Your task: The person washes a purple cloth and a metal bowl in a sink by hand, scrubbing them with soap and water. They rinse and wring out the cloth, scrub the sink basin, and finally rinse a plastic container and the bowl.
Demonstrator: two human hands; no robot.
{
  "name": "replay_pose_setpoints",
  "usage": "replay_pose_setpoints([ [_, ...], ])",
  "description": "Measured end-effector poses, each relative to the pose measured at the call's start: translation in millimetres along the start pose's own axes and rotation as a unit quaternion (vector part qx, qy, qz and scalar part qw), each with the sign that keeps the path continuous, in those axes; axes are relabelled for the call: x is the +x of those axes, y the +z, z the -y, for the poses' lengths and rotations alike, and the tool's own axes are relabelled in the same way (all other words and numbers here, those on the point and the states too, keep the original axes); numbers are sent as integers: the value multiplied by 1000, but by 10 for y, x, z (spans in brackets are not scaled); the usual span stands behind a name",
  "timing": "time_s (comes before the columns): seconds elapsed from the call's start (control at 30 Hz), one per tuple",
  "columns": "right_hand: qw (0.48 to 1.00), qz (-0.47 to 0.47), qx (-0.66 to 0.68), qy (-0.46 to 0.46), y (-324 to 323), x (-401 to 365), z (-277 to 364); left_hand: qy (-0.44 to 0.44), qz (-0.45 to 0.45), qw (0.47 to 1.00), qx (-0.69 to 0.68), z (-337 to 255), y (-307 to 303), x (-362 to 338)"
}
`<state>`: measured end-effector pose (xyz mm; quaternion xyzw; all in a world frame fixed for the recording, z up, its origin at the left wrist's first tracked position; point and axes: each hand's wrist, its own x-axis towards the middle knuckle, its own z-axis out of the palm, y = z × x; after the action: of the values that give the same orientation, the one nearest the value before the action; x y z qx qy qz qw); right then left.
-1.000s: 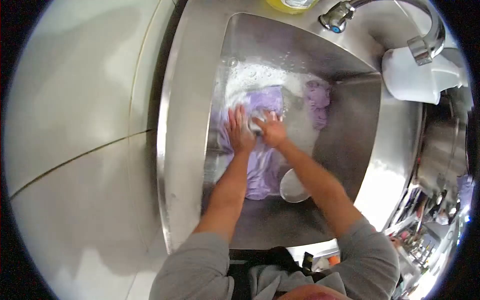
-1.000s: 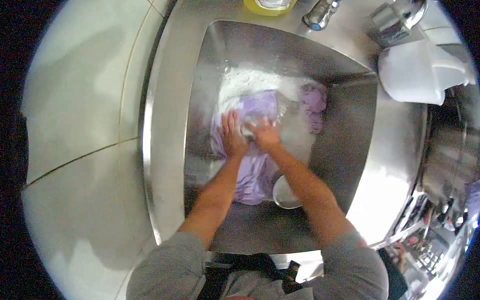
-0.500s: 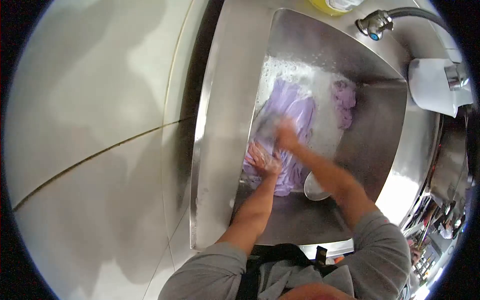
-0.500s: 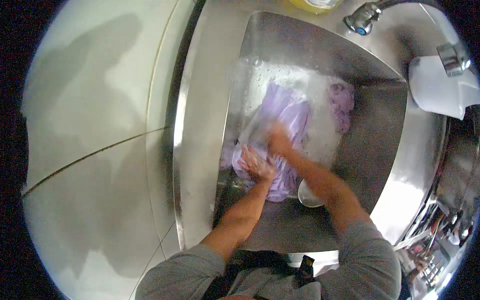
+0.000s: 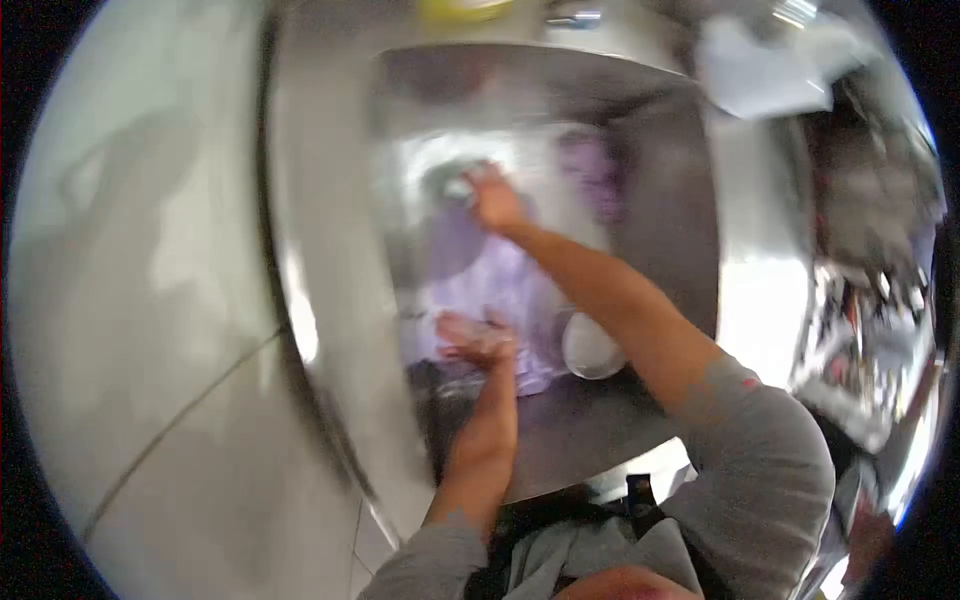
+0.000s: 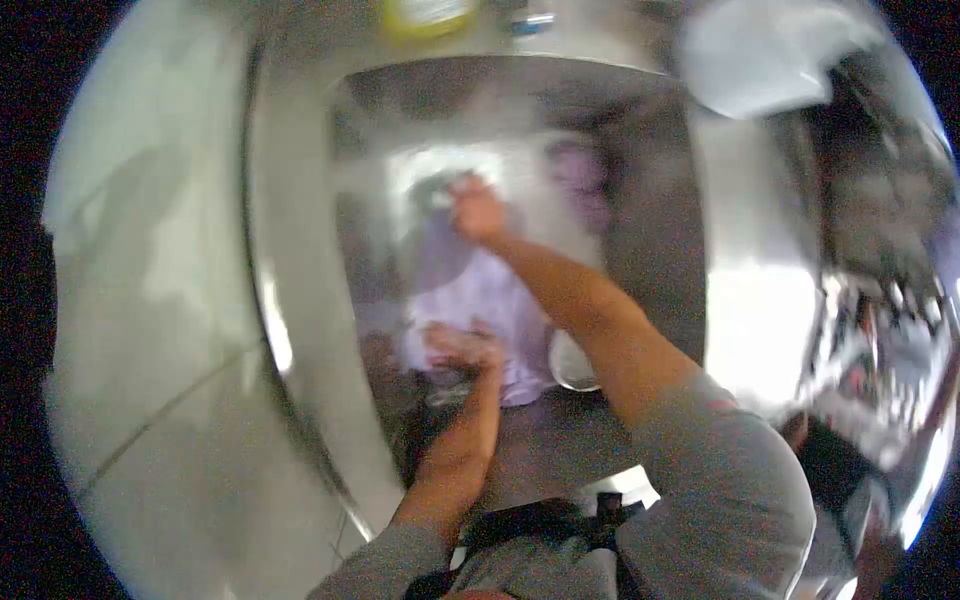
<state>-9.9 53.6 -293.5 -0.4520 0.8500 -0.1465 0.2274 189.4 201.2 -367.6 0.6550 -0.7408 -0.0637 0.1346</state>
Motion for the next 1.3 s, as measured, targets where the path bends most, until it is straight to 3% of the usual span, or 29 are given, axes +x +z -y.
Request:
replay_pose_setpoints([
  [0.07, 999, -28, 24, 27, -130, -396, -68, -41, 83, 996, -18, -342, -217, 322],
  [0.1, 998, -44, 39, 8, -97, -433, -183, 22, 50, 990, -128, -505, -269, 579],
  [0.17, 995, -43, 72, 45, -278, -612, -193, 81, 64, 985, -135, -611, -241, 900],
  [0.23, 991, -34, 109, 65, -234, -677, -219, 100, 137, 985, 42, -551, -53, 1083],
  [0.3, 999, -1, 53, 11, -159, -717, -363, 112, 147, 982, 44, -456, -88, 1061],
  [0.37, 1000, 10, 18, 17, -241, -822, -372, 134, 170, 975, 53, -419, -127, 962],
  [0.43, 1000, 13, -23, 11, -200, -870, -367, 151, 77, 984, 54, -395, -104, 934],
  [0.5, 1000, -19, -4, -19, -118, -874, -398, 152, 95, 982, 65, -437, -121, 942],
  [0.77, 1000, -14, -6, 15, -107, -862, -335, 136, 115, 980, 89, -484, -146, 1004],
  [0.93, 1000, -23, -14, 15, -66, -861, -347, 151, 68, 984, 58, -463, -121, 984],
  [1.3, 999, -37, -13, 16, -38, -887, -338, 166, 55, 984, 46, -456, -136, 982],
])
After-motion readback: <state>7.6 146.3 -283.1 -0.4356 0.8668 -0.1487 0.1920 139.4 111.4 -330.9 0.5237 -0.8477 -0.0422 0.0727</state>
